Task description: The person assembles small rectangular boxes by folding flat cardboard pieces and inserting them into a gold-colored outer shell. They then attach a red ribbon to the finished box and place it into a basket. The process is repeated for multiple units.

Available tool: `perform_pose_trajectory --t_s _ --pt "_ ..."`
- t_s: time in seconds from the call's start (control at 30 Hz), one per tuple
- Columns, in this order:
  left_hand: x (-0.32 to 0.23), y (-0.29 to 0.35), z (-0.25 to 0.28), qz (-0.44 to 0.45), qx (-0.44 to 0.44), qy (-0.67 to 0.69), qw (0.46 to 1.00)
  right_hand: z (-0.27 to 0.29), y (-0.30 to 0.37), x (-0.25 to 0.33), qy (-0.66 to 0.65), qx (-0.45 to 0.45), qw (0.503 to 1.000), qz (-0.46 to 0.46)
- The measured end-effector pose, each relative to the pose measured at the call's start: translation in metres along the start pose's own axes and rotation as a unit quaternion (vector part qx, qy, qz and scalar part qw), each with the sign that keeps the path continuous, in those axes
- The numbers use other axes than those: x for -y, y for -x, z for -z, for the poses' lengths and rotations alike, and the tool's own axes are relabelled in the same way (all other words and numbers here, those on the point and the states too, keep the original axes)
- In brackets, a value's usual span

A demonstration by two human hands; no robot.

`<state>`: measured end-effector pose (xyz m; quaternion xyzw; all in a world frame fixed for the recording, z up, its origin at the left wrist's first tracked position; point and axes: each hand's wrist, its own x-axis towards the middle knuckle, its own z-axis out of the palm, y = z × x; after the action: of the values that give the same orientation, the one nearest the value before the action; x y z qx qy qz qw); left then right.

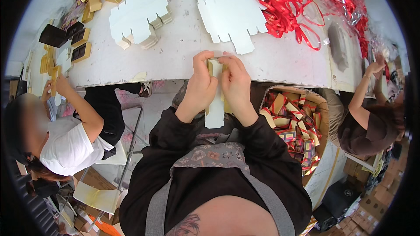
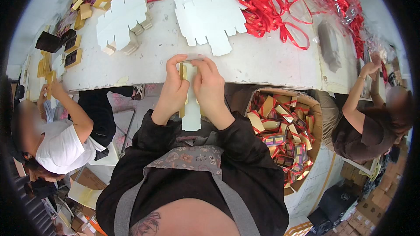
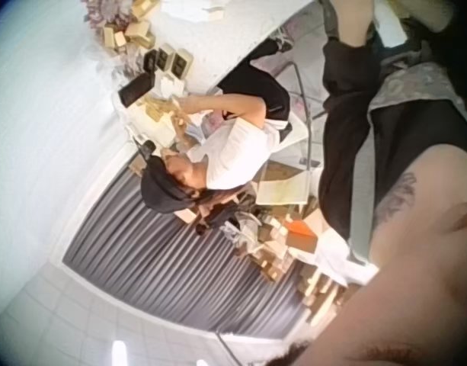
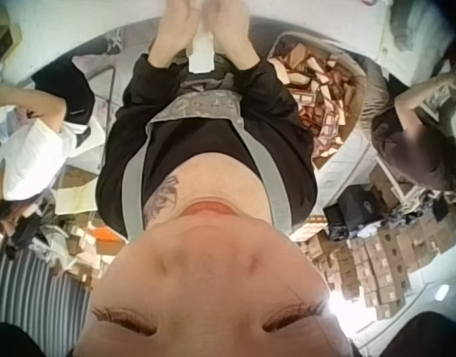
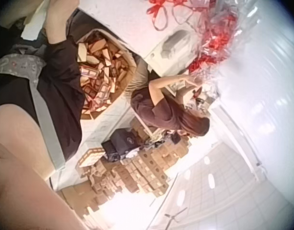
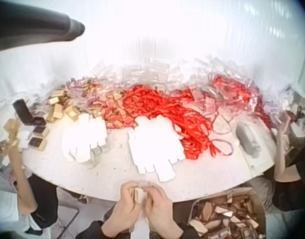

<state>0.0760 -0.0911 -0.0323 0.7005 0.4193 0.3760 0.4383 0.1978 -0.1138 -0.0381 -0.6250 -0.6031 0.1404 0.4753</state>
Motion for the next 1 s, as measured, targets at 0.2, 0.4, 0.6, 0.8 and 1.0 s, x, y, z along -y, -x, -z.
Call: perform_pose_trajectory --t_s 0.2,0.4,0.6,0.8,1.0 --pt "-0.006 -0.004 -0.003 0.072 0.021 0.025 0.997 -0.01 0.005 -0.002 0.06 -0.06 0.996 0.006" --pt "-0.004 -0.002 -0.003 0.012 0.014 -0.031 0.999 -0.002 -0.002 0.008 0.024 -0.012 0.997 -0.066" --pt "0.001 -0.007 0.002 -0.003 0.021 -0.085 0.996 0.002 0.0 -0.01 -0.111 0.008 0.994 -0.02" --pt "-0.003 -0.014 0.01 -0.019 0.052 -0.04 0.998 0.028 -0.009 -0.026 -0.277 0.148 0.948 -0.052" --pt "0.0 -0.021 0.019 -0.06 0.154 0.051 0.985 0.043 -0.023 -0.013 -0.188 0.238 0.938 -0.168"
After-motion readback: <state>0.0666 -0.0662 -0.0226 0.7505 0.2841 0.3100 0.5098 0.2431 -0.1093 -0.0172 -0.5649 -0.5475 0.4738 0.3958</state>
